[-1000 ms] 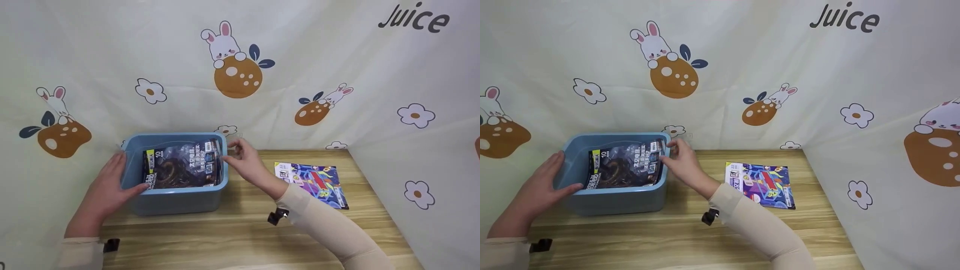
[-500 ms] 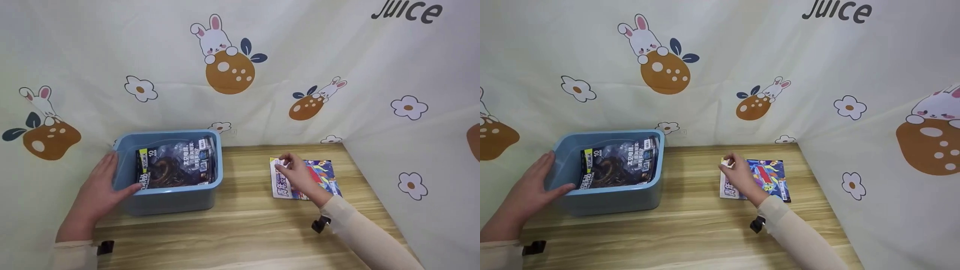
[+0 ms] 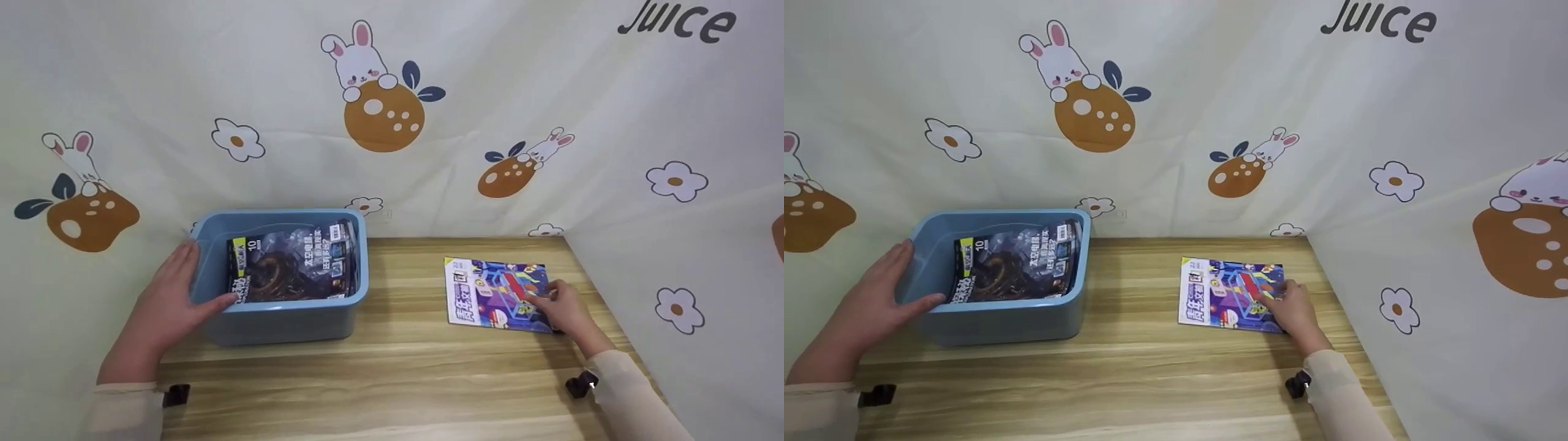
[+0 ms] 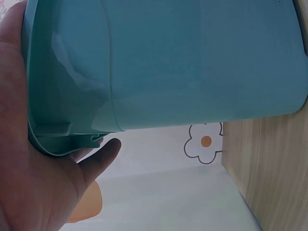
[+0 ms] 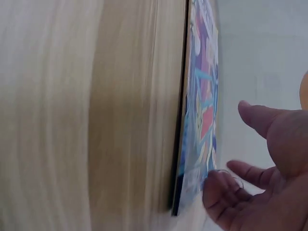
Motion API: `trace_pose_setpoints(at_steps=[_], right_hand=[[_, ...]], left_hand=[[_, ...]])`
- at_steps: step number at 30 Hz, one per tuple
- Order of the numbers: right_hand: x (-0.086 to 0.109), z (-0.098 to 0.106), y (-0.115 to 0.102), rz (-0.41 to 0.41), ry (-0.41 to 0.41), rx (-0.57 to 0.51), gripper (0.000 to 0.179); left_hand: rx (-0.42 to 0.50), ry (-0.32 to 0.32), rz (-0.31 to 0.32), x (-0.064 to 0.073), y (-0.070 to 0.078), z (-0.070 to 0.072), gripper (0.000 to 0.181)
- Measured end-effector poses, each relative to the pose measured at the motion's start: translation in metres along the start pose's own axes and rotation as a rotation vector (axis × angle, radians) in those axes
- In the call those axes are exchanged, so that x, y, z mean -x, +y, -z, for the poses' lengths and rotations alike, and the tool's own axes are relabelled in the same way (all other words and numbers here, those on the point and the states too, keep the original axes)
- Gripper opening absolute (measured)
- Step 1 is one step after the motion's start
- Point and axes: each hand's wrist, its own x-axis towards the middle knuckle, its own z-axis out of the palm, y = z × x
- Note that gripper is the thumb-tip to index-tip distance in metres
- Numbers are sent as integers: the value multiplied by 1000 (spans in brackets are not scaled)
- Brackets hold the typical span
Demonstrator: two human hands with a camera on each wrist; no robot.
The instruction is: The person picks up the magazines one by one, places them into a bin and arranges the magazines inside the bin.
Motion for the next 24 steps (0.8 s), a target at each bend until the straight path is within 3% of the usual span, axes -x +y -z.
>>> trace_pose_setpoints(at_steps=[4,8,15,20,24], right_hand=[[3,6,8,-132,-75,47,101],[1,7,2,-190,-139,109,124],[-3,10,-15,-192,-244,181,125],[-10,18,-13,-176,-281,220,123],[-15,20,-10,-183,-308,180,128]], left_hand=[[0,14,-30,-2,-1,-1,125],[-3,11,-24,0,-4,-3,125],[1,-6,-9,2,-5,-1,126],[9,-4,-10,1,-3,0,126],[8,-2,-10,1,-3,-2,125]])
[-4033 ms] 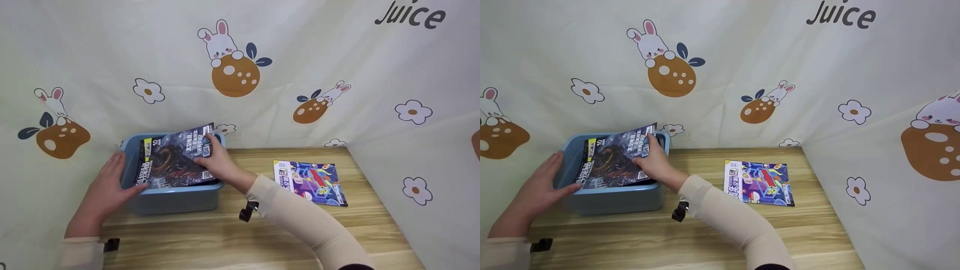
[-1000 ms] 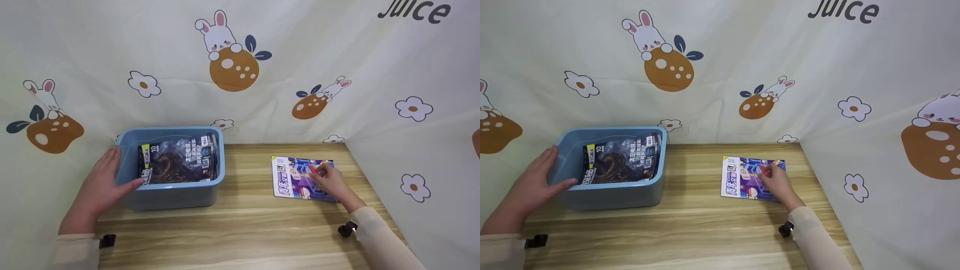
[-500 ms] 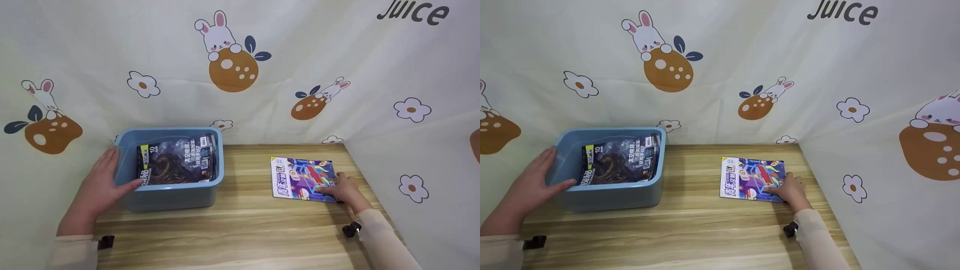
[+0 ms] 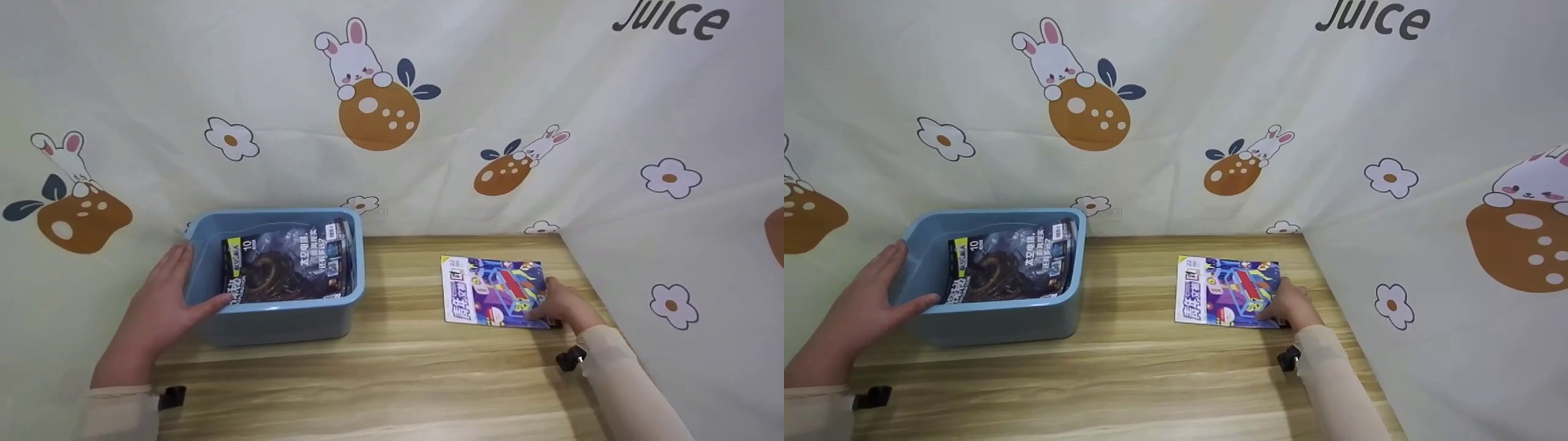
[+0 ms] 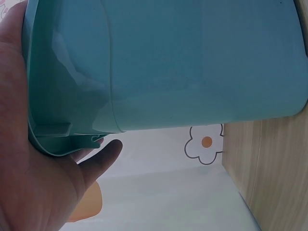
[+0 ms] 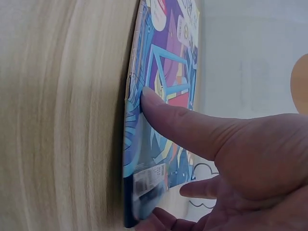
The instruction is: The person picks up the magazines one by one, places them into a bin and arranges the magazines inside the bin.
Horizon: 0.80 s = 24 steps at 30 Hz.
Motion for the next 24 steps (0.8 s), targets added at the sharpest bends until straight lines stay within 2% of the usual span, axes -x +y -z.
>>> trace_pose_setpoints(at_steps=[5,13,24], right_hand=[[-1,0,2,6,-56,-106,132],[0,-2,7,60,-64,-144,136],[-6,-10,26,181,-32,-318,117]], left_hand=[[-6,-3,9,0,2,1,126],[3,14,-16,1,4,4,124],[-5,4,6,1,3,1,125]])
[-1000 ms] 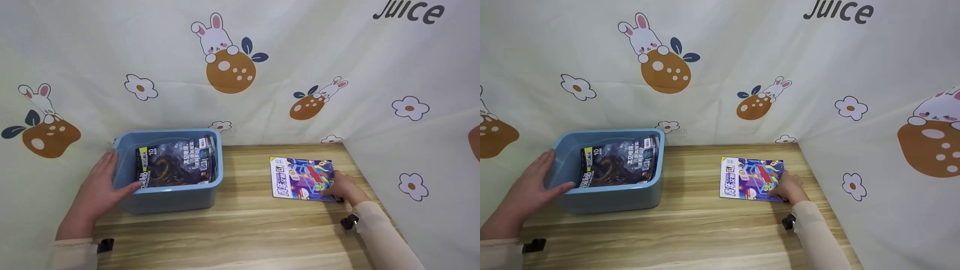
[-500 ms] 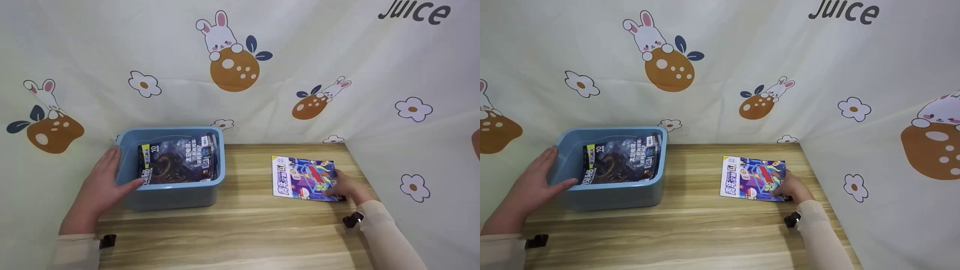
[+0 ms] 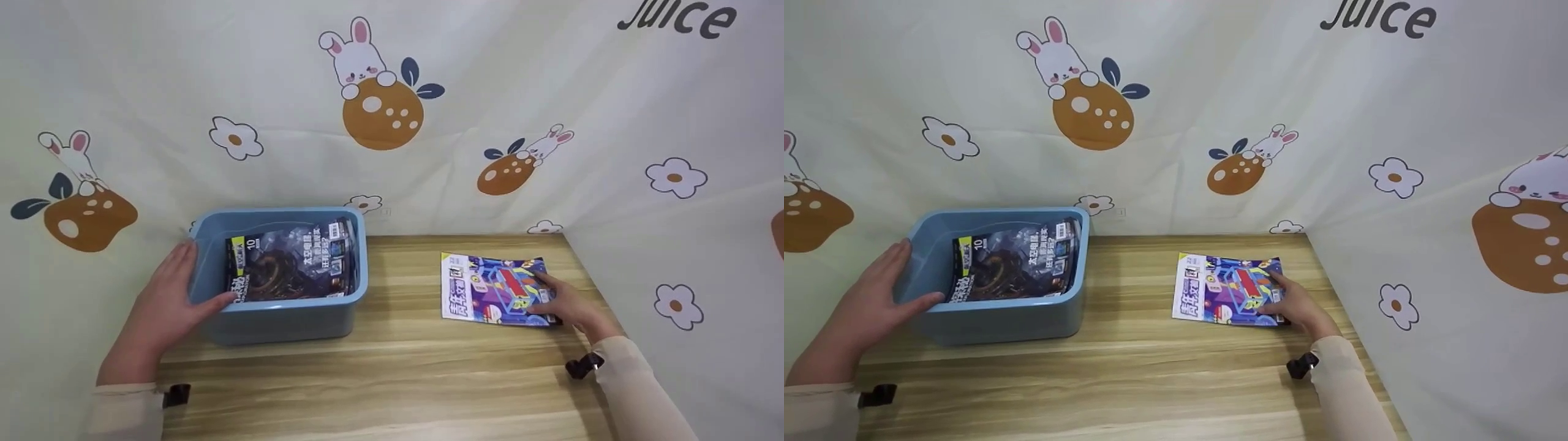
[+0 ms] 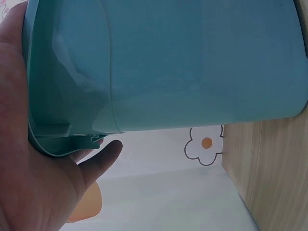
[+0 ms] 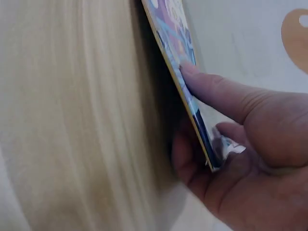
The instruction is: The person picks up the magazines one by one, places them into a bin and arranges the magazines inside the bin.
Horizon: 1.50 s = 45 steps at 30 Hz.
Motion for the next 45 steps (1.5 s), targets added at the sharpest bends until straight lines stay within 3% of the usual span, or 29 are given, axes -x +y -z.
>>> trace_pose_setpoints(at_steps=[9,18,23,34,40,45], right_hand=[[-2,4,16,34,17,-131,98],[0,-3,15,48,-52,-501,90],[4,-6,12,98,-60,-499,89],[17,-15,-6,89,-92,-561,88],[24,-22,-30,131,-88,-688,91],[28,-27,-53,178,-36,-694,92]], left_hand=[[4,0,-4,-1,0,1,125],[11,15,-10,-1,-2,1,124],[6,10,-5,-2,-3,0,125],[9,-1,5,-3,1,-1,125],[8,-9,9,-3,2,-1,125],[6,15,-8,0,0,-1,123]])
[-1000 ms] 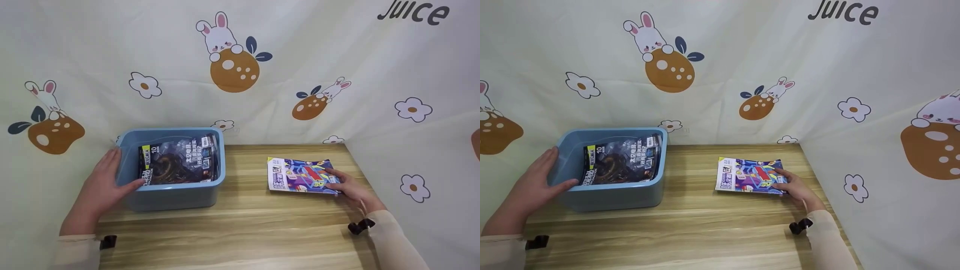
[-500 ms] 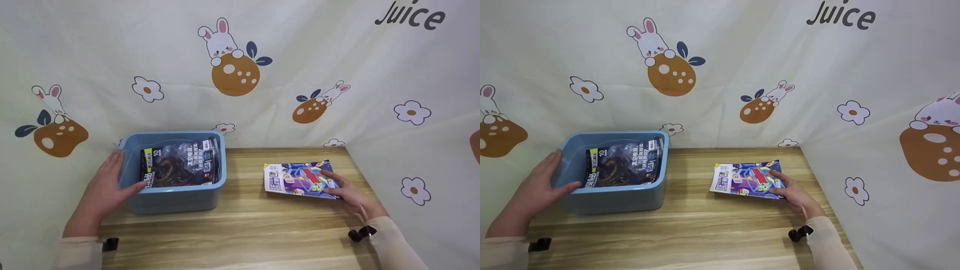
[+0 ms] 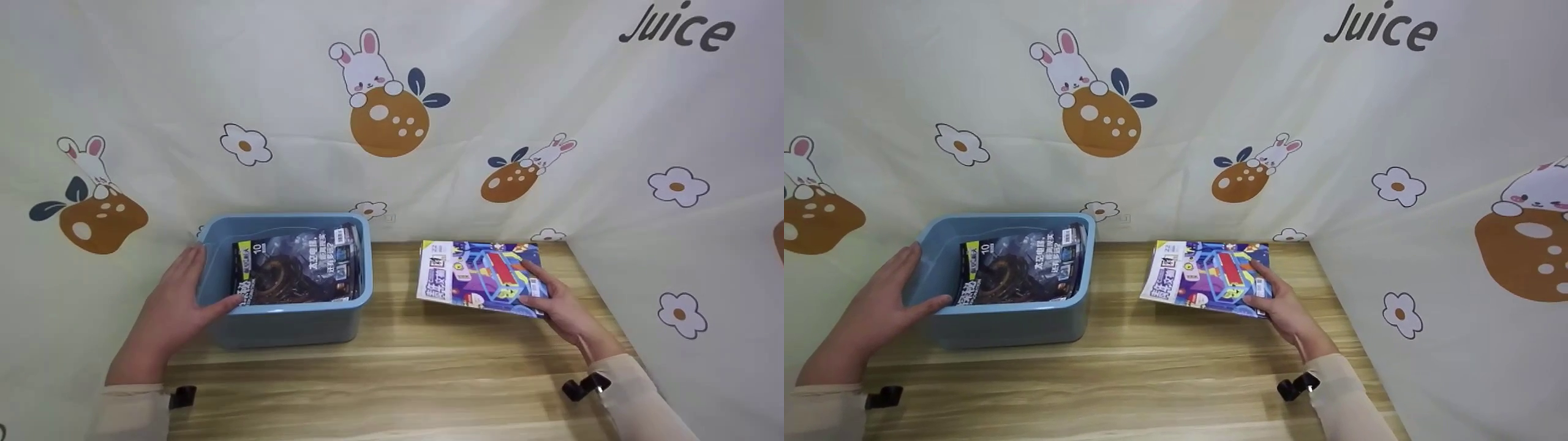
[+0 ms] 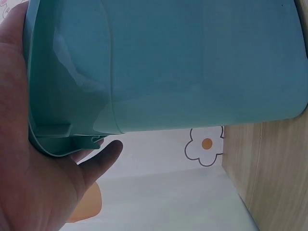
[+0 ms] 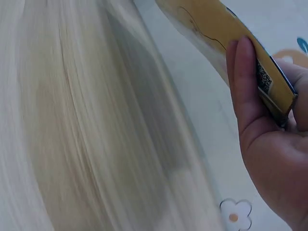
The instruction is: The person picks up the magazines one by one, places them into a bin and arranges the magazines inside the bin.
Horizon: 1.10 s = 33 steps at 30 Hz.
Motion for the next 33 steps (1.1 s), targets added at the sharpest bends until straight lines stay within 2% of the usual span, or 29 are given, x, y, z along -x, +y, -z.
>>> trace_pose_setpoints(at_steps=[11,22,28,33], right_hand=[[8,-28,-25,100,33,-51,93],[17,-57,-47,134,69,-93,92],[17,-71,-59,175,46,-143,90],[11,-87,-67,213,25,-141,88]], left_hand=[[2,5,-5,1,0,-1,123],[0,-8,6,1,0,-1,124],[-1,-2,3,0,1,1,124],[-7,6,-8,0,3,2,123]])
